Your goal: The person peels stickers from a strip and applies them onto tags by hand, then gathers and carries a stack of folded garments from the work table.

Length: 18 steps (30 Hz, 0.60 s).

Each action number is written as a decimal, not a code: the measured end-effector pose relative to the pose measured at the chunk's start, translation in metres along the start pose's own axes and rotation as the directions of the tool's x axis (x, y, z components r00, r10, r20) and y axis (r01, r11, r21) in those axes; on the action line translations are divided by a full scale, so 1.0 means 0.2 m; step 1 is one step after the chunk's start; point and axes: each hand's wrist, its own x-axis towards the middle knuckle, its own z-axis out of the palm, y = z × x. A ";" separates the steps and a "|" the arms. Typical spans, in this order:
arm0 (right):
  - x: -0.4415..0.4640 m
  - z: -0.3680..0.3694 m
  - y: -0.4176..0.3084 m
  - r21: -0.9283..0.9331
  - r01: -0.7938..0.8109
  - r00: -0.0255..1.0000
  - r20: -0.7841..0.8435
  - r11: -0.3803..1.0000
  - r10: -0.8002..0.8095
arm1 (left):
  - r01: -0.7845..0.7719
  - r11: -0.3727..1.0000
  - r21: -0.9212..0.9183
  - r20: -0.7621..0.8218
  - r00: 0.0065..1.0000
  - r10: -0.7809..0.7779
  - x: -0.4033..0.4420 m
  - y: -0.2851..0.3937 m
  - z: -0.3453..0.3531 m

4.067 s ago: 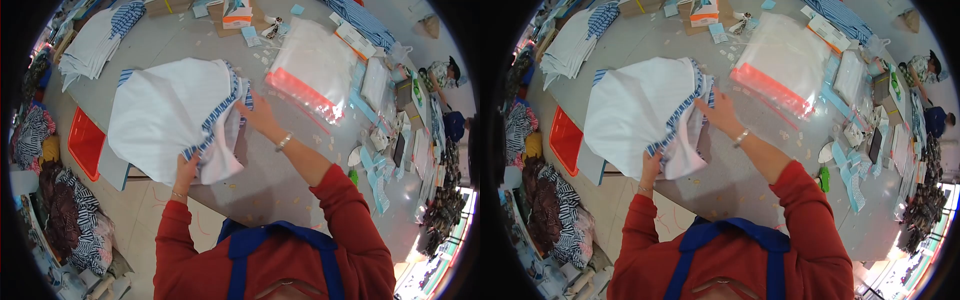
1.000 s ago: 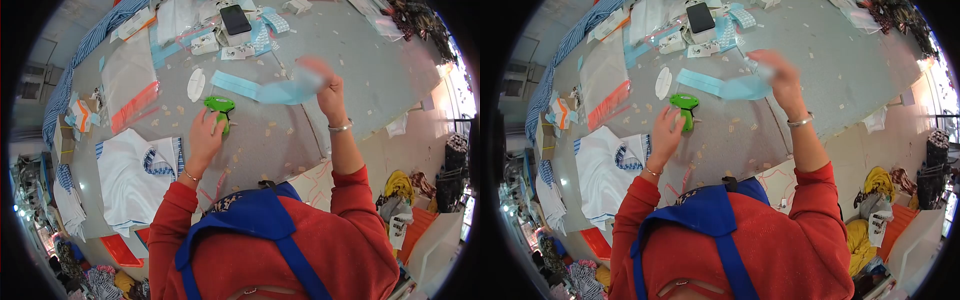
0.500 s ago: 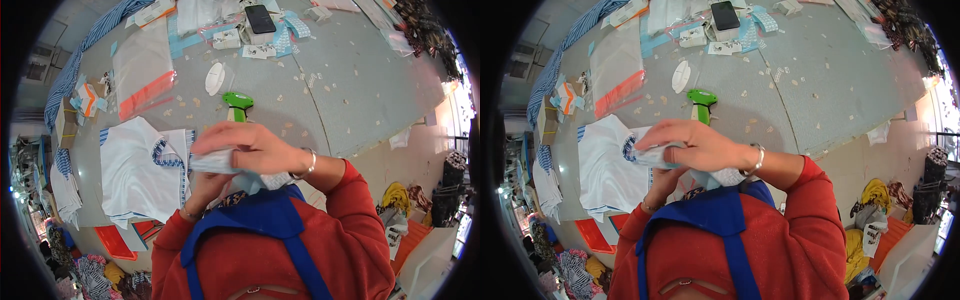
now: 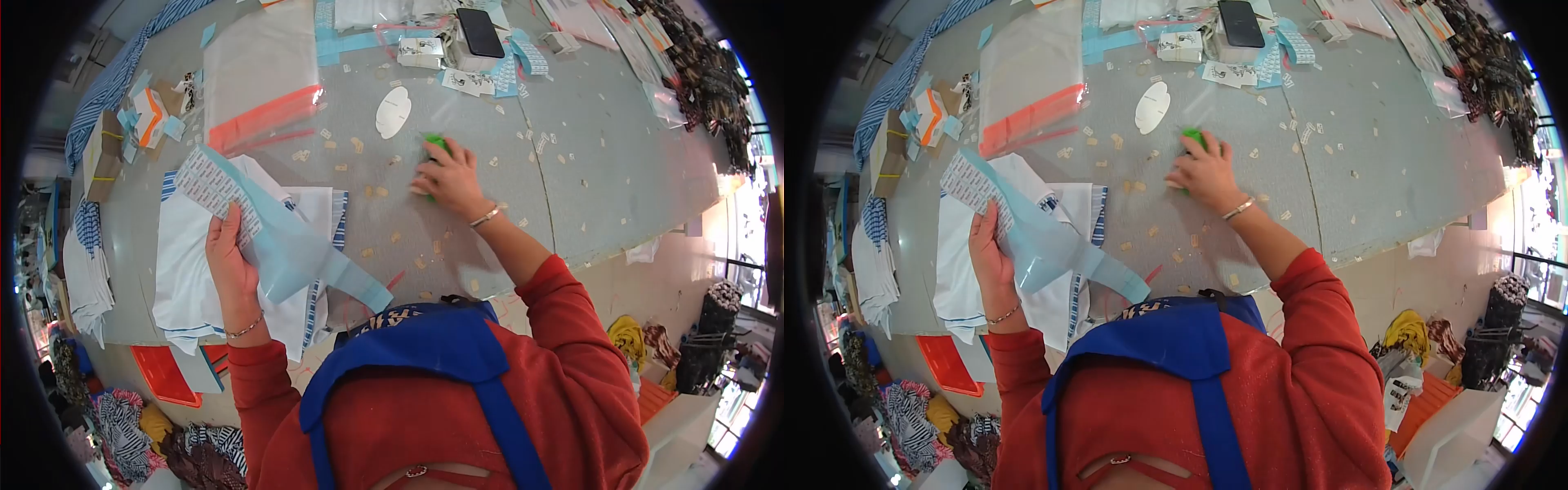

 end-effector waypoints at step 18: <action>0.39 0.09 -0.04 0.076 -0.083 0.992 -0.084 0.994 0.089 | 0.350 0.937 -0.026 0.111 0.932 -0.345 0.10 -0.42 0.21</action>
